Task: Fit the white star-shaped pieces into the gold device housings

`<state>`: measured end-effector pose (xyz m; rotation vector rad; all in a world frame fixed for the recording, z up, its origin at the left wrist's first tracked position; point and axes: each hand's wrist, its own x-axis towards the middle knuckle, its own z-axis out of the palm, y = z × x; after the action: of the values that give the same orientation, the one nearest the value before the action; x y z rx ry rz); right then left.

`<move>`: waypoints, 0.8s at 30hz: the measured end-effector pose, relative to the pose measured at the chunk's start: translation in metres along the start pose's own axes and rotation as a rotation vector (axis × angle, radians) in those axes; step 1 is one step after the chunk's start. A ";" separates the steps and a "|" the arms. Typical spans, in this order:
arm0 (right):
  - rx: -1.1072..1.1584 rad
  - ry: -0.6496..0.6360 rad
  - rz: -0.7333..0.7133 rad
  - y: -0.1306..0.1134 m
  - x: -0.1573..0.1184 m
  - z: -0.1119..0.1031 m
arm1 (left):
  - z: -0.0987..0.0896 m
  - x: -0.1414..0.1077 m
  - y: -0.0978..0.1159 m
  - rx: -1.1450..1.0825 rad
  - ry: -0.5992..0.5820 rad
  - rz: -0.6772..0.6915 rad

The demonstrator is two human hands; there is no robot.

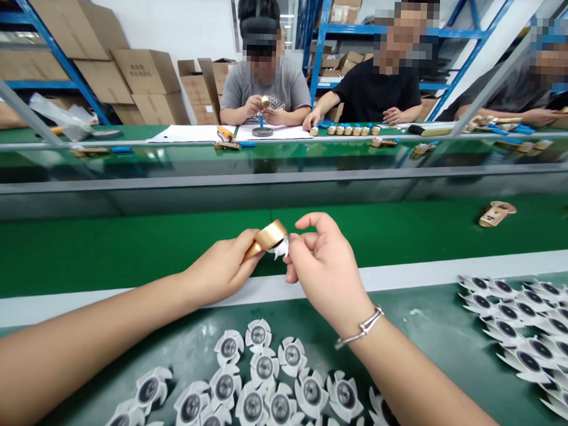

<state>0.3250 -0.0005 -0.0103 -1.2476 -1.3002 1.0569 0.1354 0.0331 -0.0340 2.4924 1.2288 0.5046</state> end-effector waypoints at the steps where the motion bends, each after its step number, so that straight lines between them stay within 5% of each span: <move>1: 0.028 -0.001 0.011 0.000 0.000 0.000 | 0.000 0.000 0.001 0.045 -0.001 0.002; 15: 0.510 -0.163 0.363 -0.004 0.001 0.001 | 0.001 -0.002 0.000 0.112 0.003 0.072; 19: 0.353 -0.148 0.364 0.011 0.013 -0.008 | 0.001 0.000 -0.001 0.119 -0.028 0.074; 24: 0.143 0.035 0.309 0.035 0.036 -0.039 | 0.001 0.004 -0.007 0.229 -0.042 0.014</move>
<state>0.3692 0.0364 -0.0377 -1.3784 -1.0060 1.3147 0.1334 0.0406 -0.0367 2.6864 1.3201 0.3281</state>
